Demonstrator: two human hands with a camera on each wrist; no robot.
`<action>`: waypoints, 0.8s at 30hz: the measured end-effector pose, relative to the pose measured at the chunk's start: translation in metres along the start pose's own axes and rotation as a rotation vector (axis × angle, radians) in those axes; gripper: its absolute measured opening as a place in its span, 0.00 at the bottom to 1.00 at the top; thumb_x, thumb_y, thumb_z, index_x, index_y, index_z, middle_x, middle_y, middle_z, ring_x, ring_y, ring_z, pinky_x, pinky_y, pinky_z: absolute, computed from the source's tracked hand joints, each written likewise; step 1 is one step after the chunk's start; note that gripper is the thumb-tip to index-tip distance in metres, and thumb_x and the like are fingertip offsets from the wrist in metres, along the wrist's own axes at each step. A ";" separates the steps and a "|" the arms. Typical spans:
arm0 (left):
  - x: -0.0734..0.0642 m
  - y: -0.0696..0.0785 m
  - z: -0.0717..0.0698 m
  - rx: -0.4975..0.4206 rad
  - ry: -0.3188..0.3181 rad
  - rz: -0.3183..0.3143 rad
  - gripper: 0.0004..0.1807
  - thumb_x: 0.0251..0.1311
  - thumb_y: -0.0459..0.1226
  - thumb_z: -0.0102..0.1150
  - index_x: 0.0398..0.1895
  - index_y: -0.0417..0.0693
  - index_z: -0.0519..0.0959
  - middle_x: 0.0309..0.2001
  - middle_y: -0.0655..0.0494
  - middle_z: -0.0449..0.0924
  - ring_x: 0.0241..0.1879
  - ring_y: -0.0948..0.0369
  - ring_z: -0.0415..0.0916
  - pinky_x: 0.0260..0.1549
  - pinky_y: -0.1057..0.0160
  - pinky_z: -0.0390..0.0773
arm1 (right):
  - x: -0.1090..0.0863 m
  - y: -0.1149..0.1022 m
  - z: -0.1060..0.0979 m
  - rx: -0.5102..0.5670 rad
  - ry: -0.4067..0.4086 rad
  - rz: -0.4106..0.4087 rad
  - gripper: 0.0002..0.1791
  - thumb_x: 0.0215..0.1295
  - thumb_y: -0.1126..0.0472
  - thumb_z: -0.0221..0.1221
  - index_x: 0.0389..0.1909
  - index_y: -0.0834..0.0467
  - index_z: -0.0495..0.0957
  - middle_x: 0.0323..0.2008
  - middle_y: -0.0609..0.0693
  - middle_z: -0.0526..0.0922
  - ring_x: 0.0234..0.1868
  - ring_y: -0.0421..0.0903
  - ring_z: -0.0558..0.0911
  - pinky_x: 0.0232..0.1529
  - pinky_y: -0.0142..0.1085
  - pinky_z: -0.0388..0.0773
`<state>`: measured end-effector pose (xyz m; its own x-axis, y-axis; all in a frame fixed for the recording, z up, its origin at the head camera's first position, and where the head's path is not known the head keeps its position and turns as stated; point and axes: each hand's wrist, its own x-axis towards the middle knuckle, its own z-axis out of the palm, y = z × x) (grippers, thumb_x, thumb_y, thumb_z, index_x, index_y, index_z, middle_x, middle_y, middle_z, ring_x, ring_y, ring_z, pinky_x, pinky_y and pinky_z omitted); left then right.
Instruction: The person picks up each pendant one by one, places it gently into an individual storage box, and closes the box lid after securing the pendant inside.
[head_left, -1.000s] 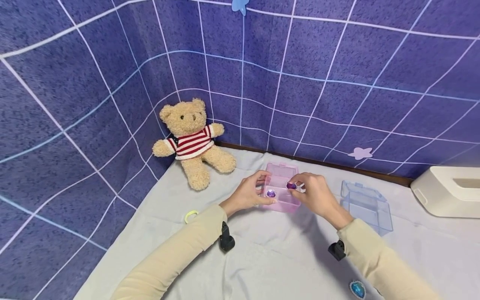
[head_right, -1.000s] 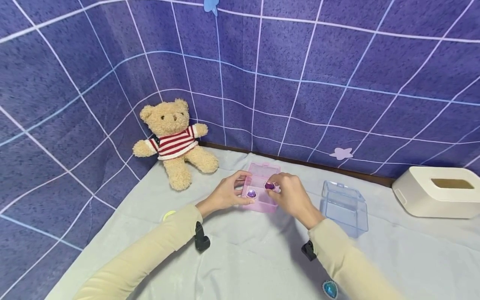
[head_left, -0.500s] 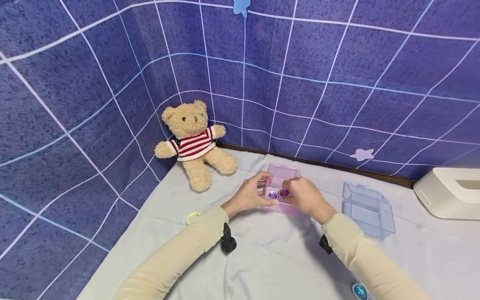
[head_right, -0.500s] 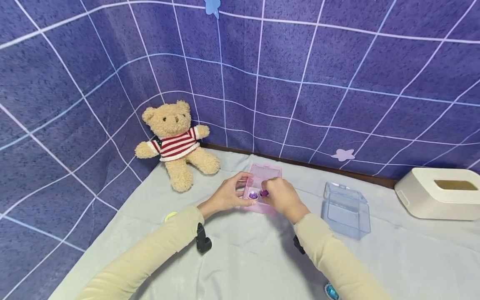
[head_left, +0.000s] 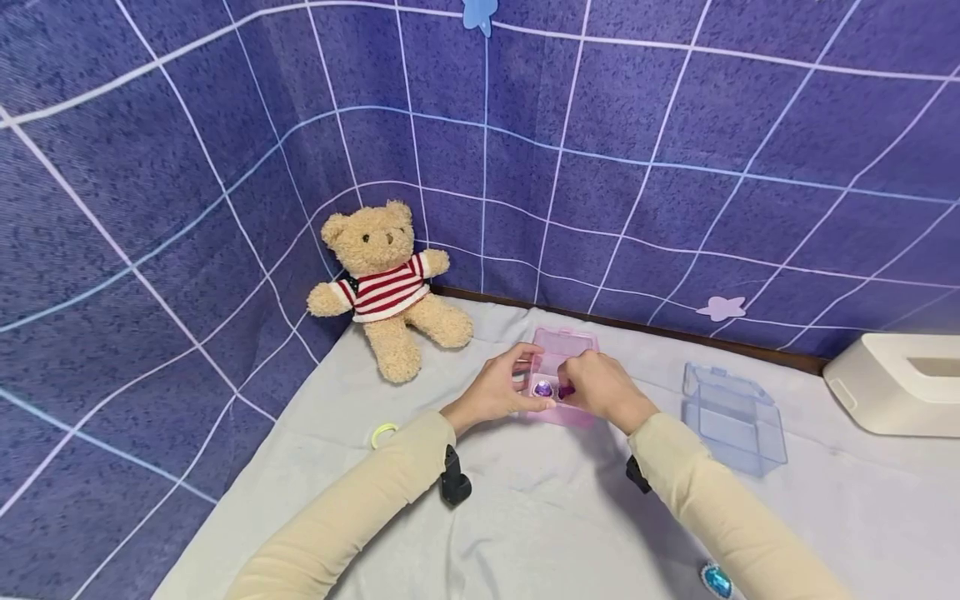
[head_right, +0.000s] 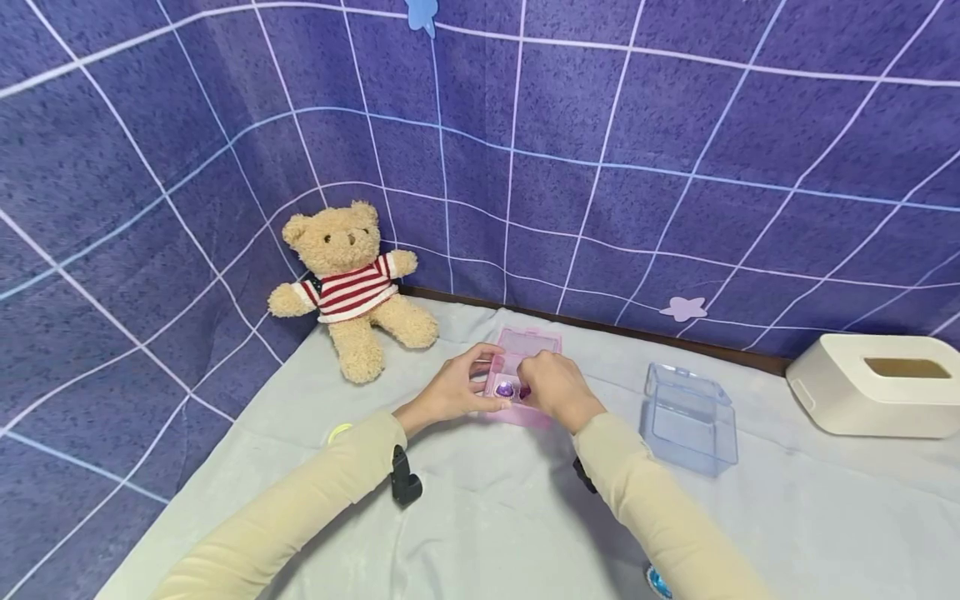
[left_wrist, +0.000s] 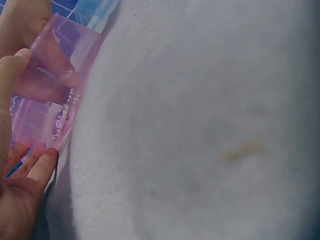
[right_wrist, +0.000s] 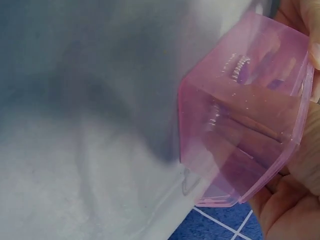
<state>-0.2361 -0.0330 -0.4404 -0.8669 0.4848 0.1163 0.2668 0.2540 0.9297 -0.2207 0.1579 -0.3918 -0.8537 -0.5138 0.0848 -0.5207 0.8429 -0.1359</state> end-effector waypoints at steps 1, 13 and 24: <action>0.000 0.000 0.000 0.000 -0.002 0.000 0.45 0.40 0.30 0.78 0.65 0.42 0.65 0.64 0.42 0.69 0.62 0.49 0.71 0.56 0.62 0.78 | 0.000 0.000 0.000 0.002 -0.006 0.003 0.15 0.45 0.61 0.73 0.12 0.52 0.74 0.12 0.42 0.72 0.18 0.42 0.71 0.24 0.39 0.74; -0.001 -0.002 0.008 0.029 -0.004 -0.007 0.48 0.42 0.34 0.77 0.69 0.46 0.62 0.67 0.45 0.66 0.65 0.50 0.68 0.59 0.60 0.76 | -0.015 0.005 -0.007 0.083 0.130 -0.111 0.09 0.45 0.64 0.72 0.24 0.60 0.81 0.23 0.50 0.83 0.25 0.45 0.80 0.31 0.39 0.81; 0.001 0.070 0.034 0.256 0.175 0.255 0.53 0.42 0.47 0.77 0.73 0.59 0.58 0.75 0.54 0.52 0.75 0.52 0.49 0.70 0.44 0.59 | -0.121 0.035 -0.052 0.168 0.538 -0.109 0.25 0.44 0.66 0.73 0.47 0.61 0.80 0.45 0.55 0.85 0.42 0.49 0.84 0.37 0.37 0.83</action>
<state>-0.2039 0.0143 -0.3870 -0.8118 0.4153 0.4104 0.5599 0.3545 0.7489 -0.1358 0.2580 -0.3550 -0.6968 -0.4052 0.5919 -0.6362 0.7302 -0.2491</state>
